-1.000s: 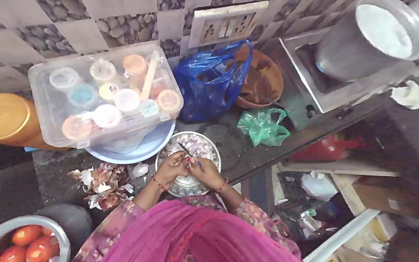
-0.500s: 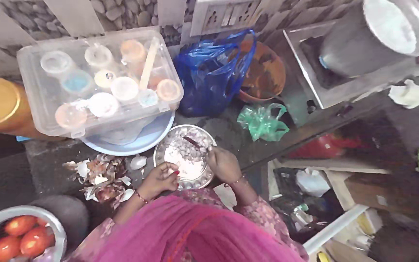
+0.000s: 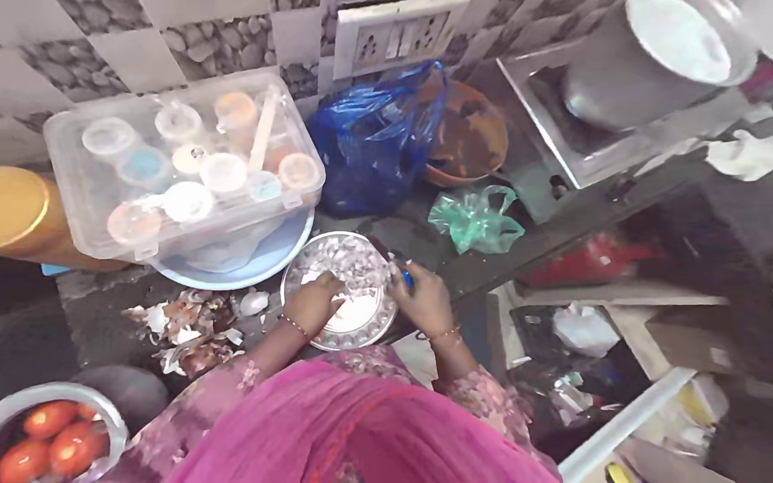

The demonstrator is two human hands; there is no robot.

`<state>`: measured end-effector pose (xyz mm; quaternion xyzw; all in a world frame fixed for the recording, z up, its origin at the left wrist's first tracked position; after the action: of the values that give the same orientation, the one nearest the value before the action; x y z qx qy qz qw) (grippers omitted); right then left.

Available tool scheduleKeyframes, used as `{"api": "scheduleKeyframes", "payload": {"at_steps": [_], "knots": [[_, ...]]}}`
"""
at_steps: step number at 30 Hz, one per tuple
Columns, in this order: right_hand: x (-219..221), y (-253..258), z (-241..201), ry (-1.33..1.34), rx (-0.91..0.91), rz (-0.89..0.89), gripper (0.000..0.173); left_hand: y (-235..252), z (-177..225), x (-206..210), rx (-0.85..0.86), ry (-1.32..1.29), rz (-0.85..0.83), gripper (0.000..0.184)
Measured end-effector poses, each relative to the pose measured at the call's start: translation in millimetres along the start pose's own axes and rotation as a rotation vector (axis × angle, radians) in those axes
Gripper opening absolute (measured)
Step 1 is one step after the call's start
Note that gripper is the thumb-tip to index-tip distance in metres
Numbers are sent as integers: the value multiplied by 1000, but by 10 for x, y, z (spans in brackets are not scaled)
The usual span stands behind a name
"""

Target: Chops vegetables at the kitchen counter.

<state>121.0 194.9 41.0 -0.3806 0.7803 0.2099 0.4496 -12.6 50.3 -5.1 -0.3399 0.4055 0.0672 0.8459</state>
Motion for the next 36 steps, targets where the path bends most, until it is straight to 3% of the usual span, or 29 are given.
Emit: {"api": "scheduleKeyframes", "payload": {"at_steps": [6,13,20,23,30,33,36], "knots": [[-42,-251,67,54,44,-84,42,69,79,-7,5,102,-2,36],[60,-383,96,130,28,-1,38,87,156,10,30,175,8,34],[98,-369,67,169,68,-79,42,138,219,-19,32,217,-51,35],[125,-341,62,200,44,-106,41,155,149,-29,37,103,-12,36],[142,-284,27,193,-2,-128,41,44,-77,-269,-17,-528,305,25],[135,-237,-3,204,-37,-95,41,56,-59,-378,-6,-479,391,24],[126,-177,-6,191,-33,-87,40,107,4,-434,-35,-300,328,33]]}}
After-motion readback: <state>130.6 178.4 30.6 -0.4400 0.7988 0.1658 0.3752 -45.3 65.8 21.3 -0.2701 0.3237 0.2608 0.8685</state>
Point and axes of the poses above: each hand's wrist, its own y-axis towards the middle knuckle, its own x-axis out of the palm, z = x × y, the point moved 5 cm from there along y, towards the middle knuckle, and after that the axes turned 6 degrees about -x, right-handed, at the moved point
